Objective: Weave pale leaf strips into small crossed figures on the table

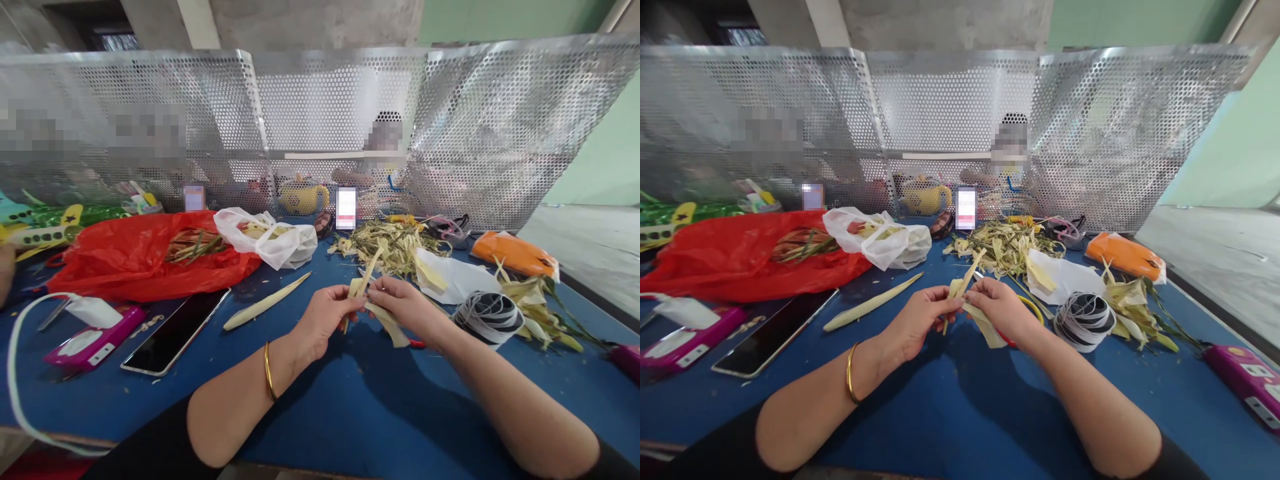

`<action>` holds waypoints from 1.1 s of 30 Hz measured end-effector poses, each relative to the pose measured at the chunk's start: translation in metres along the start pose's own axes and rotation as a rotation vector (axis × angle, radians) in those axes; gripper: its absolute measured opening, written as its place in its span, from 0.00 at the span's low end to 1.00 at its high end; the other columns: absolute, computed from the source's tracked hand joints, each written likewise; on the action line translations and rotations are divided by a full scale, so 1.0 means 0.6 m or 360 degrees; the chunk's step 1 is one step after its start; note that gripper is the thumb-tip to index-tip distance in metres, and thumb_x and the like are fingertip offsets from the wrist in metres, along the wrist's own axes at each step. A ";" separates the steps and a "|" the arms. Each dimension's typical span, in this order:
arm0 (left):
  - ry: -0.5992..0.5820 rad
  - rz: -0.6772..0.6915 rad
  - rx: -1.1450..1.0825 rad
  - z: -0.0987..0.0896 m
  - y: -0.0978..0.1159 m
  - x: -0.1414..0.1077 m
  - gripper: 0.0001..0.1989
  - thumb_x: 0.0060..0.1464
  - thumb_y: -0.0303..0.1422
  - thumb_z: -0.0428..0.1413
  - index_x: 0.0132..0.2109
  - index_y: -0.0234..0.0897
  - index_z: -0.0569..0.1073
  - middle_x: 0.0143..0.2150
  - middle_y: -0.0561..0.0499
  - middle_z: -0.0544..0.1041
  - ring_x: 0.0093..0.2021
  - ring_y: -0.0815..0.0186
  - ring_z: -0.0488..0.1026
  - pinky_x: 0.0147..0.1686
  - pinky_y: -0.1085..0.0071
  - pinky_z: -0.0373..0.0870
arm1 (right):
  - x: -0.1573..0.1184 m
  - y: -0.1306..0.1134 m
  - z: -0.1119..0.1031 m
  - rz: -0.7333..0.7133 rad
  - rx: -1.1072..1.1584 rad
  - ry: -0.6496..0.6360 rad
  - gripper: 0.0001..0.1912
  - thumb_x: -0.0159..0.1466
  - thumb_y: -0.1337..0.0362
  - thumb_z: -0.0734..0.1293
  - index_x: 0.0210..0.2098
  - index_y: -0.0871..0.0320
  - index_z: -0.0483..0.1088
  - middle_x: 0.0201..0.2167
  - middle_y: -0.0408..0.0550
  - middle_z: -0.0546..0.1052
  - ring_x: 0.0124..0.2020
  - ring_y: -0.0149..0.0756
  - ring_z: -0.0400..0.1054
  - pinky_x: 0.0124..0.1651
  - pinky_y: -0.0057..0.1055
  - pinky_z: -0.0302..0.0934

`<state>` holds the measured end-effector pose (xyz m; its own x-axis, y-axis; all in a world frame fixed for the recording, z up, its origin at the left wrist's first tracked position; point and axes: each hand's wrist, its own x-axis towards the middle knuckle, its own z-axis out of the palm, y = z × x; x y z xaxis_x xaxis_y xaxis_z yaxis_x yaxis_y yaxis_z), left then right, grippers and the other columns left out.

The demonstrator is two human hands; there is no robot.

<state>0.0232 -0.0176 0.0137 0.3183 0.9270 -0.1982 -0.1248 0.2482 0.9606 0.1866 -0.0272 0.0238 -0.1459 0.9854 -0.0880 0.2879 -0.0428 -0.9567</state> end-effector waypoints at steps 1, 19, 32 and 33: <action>-0.0006 -0.0024 -0.0037 -0.003 0.002 0.002 0.12 0.39 0.34 0.66 0.32 0.33 0.78 0.26 0.51 0.74 0.22 0.75 0.64 0.17 0.78 0.50 | -0.002 -0.005 -0.005 0.0072 0.0086 -0.0069 0.13 0.57 0.54 0.67 0.30 0.57 0.65 0.21 0.40 0.74 0.21 0.29 0.64 0.24 0.25 0.57; 0.0197 -0.0208 -0.0393 -0.016 0.004 0.022 0.10 0.40 0.29 0.65 0.34 0.33 0.80 0.26 0.52 0.73 0.20 0.77 0.63 0.16 0.79 0.48 | -0.015 -0.015 0.005 0.0016 0.0584 -0.0382 0.24 0.54 0.62 0.72 0.50 0.58 0.69 0.32 0.45 0.78 0.32 0.32 0.72 0.35 0.27 0.63; 0.0295 -0.0169 -0.0562 -0.024 0.001 0.032 0.16 0.39 0.32 0.68 0.38 0.33 0.79 0.26 0.53 0.73 0.21 0.78 0.64 0.16 0.80 0.49 | -0.027 -0.026 -0.004 0.0111 0.0900 -0.0516 0.24 0.55 0.61 0.70 0.51 0.59 0.70 0.43 0.56 0.79 0.37 0.40 0.76 0.39 0.32 0.69; 0.0302 -0.0176 -0.0581 -0.025 0.003 0.032 0.16 0.38 0.32 0.68 0.38 0.33 0.79 0.26 0.54 0.73 0.21 0.78 0.64 0.16 0.81 0.49 | -0.028 -0.027 -0.006 0.0132 0.0895 -0.0514 0.24 0.56 0.61 0.70 0.51 0.59 0.70 0.42 0.56 0.79 0.36 0.40 0.76 0.39 0.32 0.69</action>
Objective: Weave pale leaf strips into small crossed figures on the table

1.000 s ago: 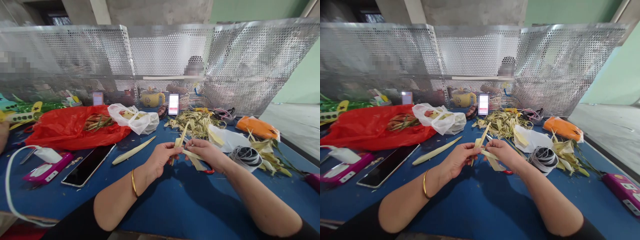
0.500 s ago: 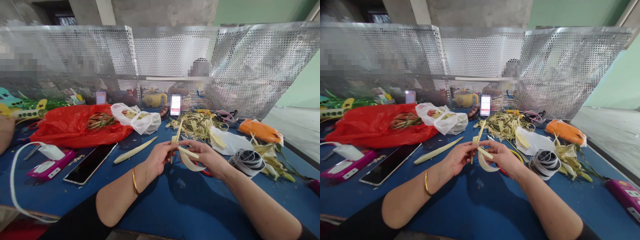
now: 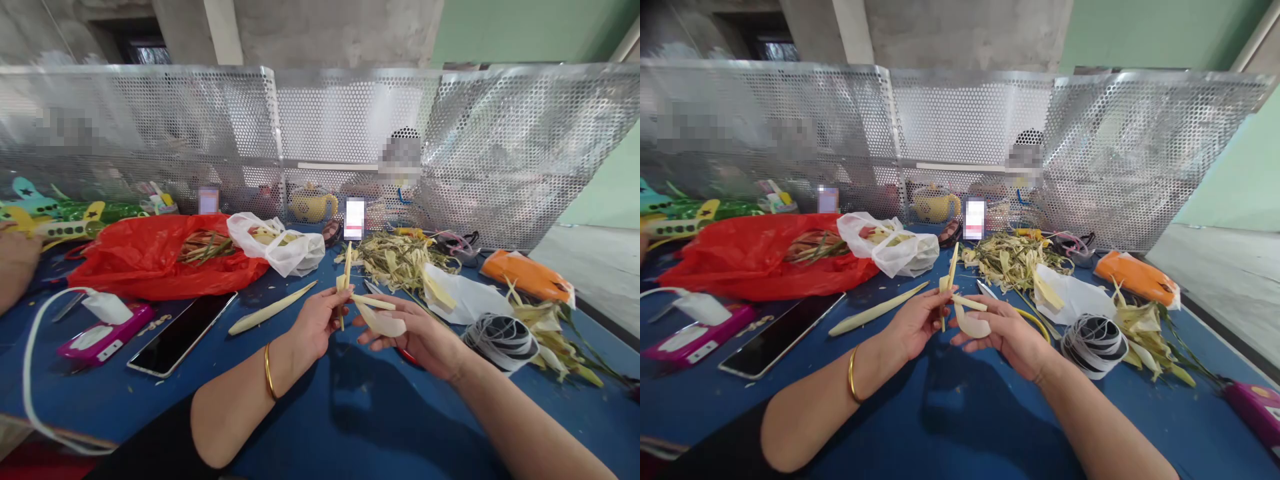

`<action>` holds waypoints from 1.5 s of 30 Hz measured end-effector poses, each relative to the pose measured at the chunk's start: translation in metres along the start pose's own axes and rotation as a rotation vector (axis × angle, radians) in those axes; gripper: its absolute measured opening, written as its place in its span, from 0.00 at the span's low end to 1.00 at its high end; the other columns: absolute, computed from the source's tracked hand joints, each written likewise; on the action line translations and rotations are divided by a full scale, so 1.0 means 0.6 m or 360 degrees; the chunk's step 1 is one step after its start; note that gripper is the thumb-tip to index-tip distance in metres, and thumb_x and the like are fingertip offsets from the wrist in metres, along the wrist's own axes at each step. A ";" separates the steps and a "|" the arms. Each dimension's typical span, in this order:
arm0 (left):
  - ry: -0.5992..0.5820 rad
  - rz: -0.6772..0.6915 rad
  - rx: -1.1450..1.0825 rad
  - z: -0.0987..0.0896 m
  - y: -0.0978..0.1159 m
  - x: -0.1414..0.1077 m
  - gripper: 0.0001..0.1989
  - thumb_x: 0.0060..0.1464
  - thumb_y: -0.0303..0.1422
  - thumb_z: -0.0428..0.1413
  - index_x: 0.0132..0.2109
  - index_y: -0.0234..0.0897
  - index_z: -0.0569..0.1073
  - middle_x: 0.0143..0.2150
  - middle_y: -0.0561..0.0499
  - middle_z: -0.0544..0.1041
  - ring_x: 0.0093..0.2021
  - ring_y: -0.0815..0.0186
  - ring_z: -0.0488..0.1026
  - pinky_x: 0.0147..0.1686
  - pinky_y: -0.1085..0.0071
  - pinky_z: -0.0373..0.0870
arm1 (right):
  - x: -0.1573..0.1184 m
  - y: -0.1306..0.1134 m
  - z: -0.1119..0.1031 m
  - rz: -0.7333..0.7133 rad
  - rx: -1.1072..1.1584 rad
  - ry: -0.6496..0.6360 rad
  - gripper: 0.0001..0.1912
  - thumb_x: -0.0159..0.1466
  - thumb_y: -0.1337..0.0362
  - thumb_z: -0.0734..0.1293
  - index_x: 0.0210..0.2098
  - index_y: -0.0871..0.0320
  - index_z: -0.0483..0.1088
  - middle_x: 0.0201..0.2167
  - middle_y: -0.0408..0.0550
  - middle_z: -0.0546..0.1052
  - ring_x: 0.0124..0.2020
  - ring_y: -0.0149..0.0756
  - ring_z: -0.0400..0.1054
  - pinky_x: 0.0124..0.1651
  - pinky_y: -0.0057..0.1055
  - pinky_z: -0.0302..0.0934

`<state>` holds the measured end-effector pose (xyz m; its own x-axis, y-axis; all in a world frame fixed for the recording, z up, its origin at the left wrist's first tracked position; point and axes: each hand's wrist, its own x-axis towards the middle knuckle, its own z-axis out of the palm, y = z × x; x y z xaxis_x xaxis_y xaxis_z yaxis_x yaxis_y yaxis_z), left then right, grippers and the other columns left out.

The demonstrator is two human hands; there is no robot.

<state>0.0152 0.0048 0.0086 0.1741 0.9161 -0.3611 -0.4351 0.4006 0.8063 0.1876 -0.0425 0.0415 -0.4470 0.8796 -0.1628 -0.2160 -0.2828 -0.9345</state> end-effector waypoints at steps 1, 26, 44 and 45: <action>0.0011 -0.0003 -0.0021 0.000 0.002 0.000 0.16 0.38 0.31 0.68 0.38 0.33 0.79 0.26 0.54 0.73 0.21 0.78 0.64 0.16 0.81 0.49 | -0.001 -0.001 -0.001 0.0014 0.0009 0.0003 0.23 0.57 0.59 0.70 0.51 0.59 0.71 0.42 0.56 0.79 0.36 0.39 0.76 0.39 0.32 0.69; -0.0190 0.0378 0.0511 0.000 0.022 -0.012 0.10 0.43 0.30 0.61 0.32 0.38 0.66 0.21 0.55 0.73 0.20 0.74 0.64 0.23 0.78 0.58 | 0.003 -0.025 -0.029 -0.0405 -0.0083 0.0344 0.17 0.54 0.64 0.72 0.44 0.56 0.76 0.42 0.51 0.80 0.42 0.40 0.74 0.47 0.36 0.67; -0.0452 -0.0026 0.0517 0.006 -0.005 -0.021 0.15 0.39 0.35 0.66 0.32 0.33 0.71 0.25 0.55 0.71 0.25 0.74 0.64 0.30 0.74 0.59 | 0.020 0.013 -0.016 -0.0576 -0.0627 0.0608 0.21 0.65 0.49 0.60 0.36 0.59 0.75 0.20 0.40 0.62 0.25 0.32 0.60 0.31 0.29 0.57; -0.0445 -0.0023 0.0519 0.006 -0.005 -0.021 0.15 0.39 0.35 0.66 0.32 0.33 0.71 0.25 0.55 0.71 0.25 0.74 0.64 0.29 0.74 0.59 | 0.021 0.013 -0.017 -0.0538 -0.0671 0.0640 0.22 0.63 0.48 0.61 0.35 0.60 0.76 0.19 0.40 0.63 0.24 0.32 0.61 0.31 0.30 0.57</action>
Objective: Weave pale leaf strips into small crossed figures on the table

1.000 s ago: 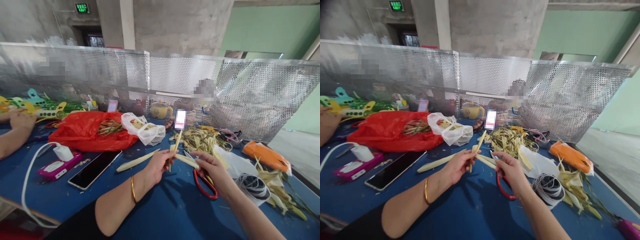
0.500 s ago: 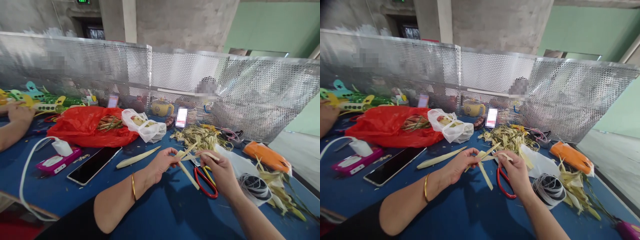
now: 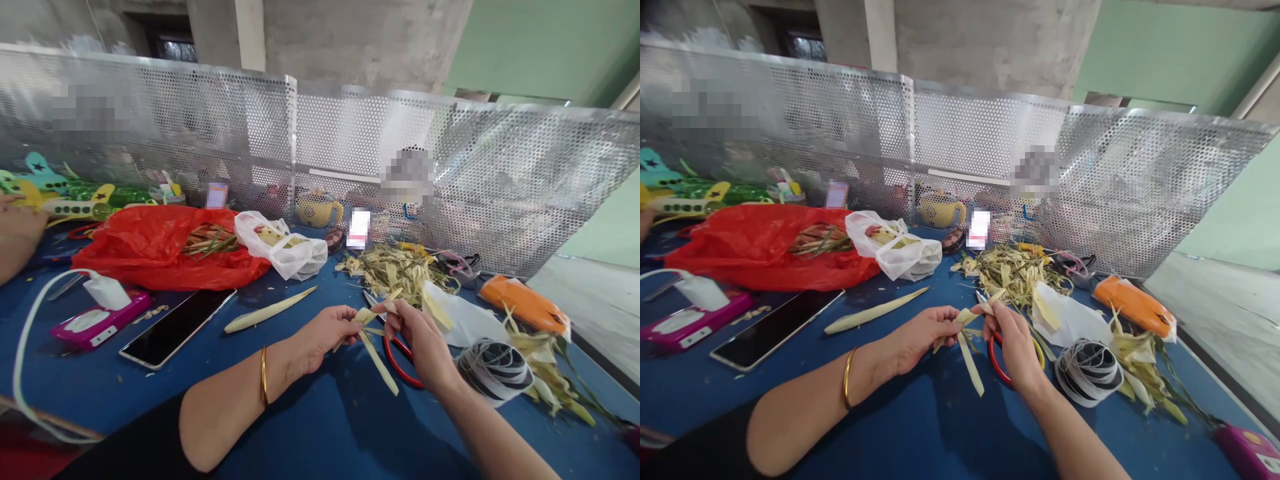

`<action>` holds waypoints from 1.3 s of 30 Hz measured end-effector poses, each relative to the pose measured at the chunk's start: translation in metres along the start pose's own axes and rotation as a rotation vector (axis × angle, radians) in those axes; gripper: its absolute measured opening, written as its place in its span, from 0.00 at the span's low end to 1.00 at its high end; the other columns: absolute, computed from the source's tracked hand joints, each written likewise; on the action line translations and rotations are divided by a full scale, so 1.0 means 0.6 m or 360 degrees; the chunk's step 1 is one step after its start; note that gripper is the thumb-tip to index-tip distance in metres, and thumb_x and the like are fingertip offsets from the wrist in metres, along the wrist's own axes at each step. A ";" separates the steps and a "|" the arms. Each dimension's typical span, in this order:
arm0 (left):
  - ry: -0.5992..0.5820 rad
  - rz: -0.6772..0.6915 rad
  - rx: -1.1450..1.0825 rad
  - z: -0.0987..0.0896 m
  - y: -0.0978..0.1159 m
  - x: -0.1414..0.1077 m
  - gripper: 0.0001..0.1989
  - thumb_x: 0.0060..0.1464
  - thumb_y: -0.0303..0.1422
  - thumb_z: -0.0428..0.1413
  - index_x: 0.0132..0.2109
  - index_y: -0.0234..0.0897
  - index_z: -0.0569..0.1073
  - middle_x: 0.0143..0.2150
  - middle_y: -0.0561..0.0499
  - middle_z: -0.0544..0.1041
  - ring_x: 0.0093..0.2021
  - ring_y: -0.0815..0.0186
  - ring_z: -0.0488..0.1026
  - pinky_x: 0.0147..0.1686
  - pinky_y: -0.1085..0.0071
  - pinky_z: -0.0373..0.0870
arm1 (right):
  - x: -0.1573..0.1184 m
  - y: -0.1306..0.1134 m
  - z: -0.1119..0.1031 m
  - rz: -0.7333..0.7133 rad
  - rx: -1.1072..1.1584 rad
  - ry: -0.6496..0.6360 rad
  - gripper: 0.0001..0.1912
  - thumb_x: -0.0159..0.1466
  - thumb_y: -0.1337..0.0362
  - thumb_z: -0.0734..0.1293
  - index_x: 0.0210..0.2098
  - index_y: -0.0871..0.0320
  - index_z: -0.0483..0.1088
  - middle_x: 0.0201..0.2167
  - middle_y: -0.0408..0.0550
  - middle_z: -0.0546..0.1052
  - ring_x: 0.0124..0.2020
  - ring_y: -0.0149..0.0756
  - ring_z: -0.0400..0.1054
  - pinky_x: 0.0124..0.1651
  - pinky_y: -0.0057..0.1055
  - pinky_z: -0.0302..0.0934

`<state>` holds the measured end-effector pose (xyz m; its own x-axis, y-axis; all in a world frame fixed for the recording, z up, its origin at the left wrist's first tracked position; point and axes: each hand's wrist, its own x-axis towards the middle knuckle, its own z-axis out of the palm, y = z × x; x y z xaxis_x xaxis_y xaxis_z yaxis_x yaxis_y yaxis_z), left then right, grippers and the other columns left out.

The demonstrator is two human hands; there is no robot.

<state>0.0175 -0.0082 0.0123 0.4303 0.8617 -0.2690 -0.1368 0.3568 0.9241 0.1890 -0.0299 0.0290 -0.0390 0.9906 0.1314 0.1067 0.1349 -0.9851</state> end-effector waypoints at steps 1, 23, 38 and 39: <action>0.0011 0.0012 0.0000 0.000 0.000 0.000 0.15 0.39 0.35 0.66 0.33 0.33 0.71 0.25 0.55 0.71 0.25 0.74 0.64 0.29 0.74 0.59 | 0.001 0.001 0.000 0.0034 -0.0046 0.0019 0.21 0.61 0.47 0.64 0.34 0.60 0.76 0.19 0.41 0.64 0.24 0.32 0.61 0.31 0.30 0.58; 0.0036 0.0010 -0.0097 -0.002 -0.009 0.009 0.18 0.36 0.39 0.68 0.32 0.32 0.73 0.25 0.55 0.70 0.26 0.74 0.63 0.31 0.73 0.58 | -0.001 0.036 0.012 -0.0304 -0.0643 0.0156 0.08 0.59 0.61 0.65 0.30 0.57 0.74 0.27 0.47 0.75 0.28 0.36 0.67 0.32 0.31 0.62; 0.0021 0.0045 -0.0215 -0.003 -0.014 0.013 0.15 0.36 0.33 0.68 0.32 0.32 0.73 0.27 0.54 0.71 0.26 0.75 0.63 0.30 0.74 0.60 | -0.003 0.024 0.013 -0.0281 -0.0963 0.0084 0.09 0.62 0.60 0.60 0.30 0.56 0.70 0.28 0.46 0.74 0.30 0.36 0.66 0.35 0.30 0.58; 0.0013 0.0052 -0.0193 -0.002 -0.014 0.012 0.15 0.36 0.33 0.67 0.32 0.32 0.73 0.27 0.54 0.71 0.26 0.74 0.63 0.30 0.74 0.59 | -0.003 0.024 0.013 -0.0235 -0.0920 0.0077 0.10 0.61 0.60 0.60 0.30 0.56 0.70 0.28 0.46 0.74 0.30 0.37 0.66 0.35 0.31 0.58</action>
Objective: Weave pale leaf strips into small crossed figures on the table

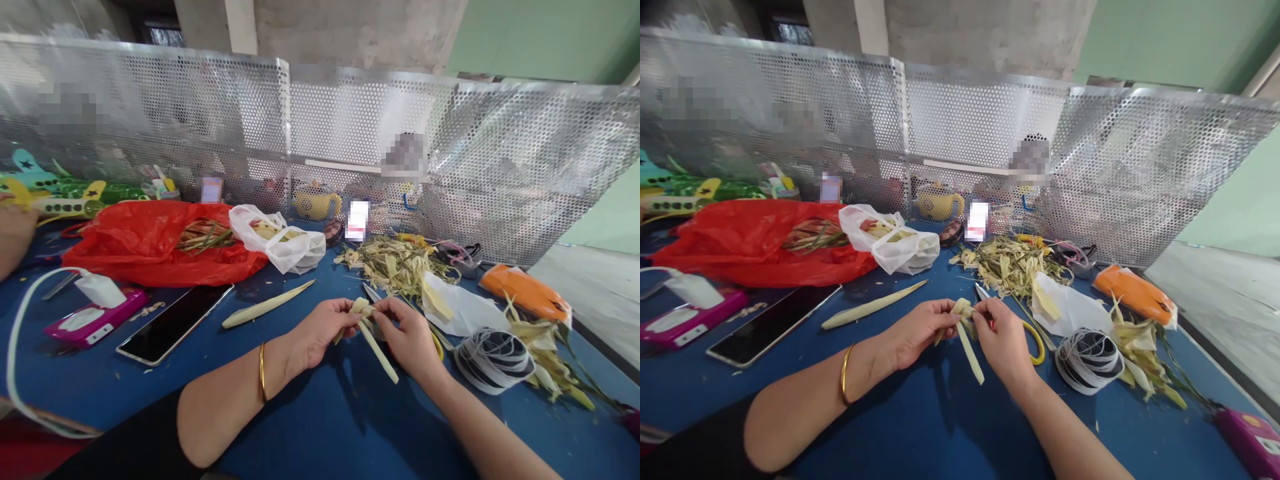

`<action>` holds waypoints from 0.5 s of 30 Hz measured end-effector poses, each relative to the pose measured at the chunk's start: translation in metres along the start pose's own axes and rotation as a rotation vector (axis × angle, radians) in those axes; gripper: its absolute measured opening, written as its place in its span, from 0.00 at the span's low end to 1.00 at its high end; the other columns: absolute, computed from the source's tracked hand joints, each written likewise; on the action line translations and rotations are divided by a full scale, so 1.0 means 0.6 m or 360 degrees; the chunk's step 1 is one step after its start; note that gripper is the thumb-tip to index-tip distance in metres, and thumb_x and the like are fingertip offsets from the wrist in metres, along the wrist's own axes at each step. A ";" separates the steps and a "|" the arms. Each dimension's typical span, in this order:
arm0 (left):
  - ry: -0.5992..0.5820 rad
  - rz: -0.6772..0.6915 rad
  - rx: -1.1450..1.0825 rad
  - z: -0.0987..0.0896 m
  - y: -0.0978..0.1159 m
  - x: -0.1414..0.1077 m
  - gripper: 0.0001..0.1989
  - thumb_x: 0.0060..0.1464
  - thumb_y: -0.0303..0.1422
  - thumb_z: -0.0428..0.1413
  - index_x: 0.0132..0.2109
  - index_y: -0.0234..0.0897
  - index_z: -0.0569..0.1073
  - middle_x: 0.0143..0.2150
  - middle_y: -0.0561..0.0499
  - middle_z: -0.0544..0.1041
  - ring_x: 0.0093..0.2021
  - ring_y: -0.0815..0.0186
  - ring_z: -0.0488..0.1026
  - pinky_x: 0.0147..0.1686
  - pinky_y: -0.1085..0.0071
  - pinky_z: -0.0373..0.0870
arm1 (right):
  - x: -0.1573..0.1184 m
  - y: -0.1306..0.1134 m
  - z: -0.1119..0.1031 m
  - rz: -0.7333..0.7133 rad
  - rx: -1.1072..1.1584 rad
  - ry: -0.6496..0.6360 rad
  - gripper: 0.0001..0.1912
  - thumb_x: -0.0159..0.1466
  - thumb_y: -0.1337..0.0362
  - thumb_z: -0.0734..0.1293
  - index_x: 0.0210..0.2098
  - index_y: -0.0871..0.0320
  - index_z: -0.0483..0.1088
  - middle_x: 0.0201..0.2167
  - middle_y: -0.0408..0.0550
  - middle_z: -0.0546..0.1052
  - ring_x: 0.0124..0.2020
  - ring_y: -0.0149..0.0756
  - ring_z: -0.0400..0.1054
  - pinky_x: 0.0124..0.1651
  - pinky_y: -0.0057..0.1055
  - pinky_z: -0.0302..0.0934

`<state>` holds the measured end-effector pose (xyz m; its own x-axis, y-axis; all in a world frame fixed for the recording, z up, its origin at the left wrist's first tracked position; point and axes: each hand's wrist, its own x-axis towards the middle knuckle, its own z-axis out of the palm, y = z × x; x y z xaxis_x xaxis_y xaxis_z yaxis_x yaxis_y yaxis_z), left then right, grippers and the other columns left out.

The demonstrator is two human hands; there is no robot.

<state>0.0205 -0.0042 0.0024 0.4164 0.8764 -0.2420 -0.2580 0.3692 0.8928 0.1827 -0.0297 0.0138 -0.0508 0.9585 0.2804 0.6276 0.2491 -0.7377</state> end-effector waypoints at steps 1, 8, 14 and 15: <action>0.0001 0.0020 0.0034 0.000 0.000 -0.001 0.15 0.36 0.34 0.67 0.32 0.32 0.73 0.27 0.54 0.71 0.26 0.74 0.63 0.29 0.74 0.59 | 0.000 0.000 0.000 0.0046 0.0039 -0.0011 0.10 0.61 0.60 0.61 0.29 0.56 0.70 0.28 0.46 0.74 0.31 0.37 0.66 0.35 0.31 0.58; 0.0049 0.0229 0.0342 0.007 -0.002 -0.005 0.16 0.37 0.39 0.67 0.30 0.34 0.72 0.25 0.55 0.70 0.26 0.72 0.63 0.29 0.73 0.61 | 0.000 0.012 0.006 0.0160 0.0172 0.0032 0.08 0.56 0.60 0.64 0.25 0.57 0.70 0.27 0.44 0.70 0.27 0.34 0.62 0.30 0.29 0.56; 0.0088 0.0333 0.0430 0.012 -0.002 -0.011 0.16 0.41 0.41 0.65 0.31 0.34 0.71 0.25 0.55 0.69 0.26 0.71 0.64 0.28 0.73 0.61 | 0.002 0.010 0.005 0.0336 0.0371 -0.0012 0.09 0.53 0.58 0.66 0.23 0.57 0.71 0.20 0.41 0.67 0.23 0.32 0.59 0.26 0.28 0.53; 0.0094 0.0345 0.0441 0.012 -0.002 -0.011 0.16 0.42 0.40 0.64 0.32 0.34 0.71 0.25 0.55 0.70 0.26 0.71 0.64 0.28 0.73 0.61 | 0.002 0.008 0.005 0.0382 0.0445 -0.0044 0.10 0.53 0.57 0.66 0.23 0.58 0.71 0.19 0.40 0.67 0.22 0.31 0.58 0.25 0.28 0.52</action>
<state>0.0244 -0.0128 0.0059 0.3244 0.9446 -0.0497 -0.0850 0.0815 0.9930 0.1834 -0.0271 0.0091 0.0488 0.9967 0.0653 0.3876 0.0413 -0.9209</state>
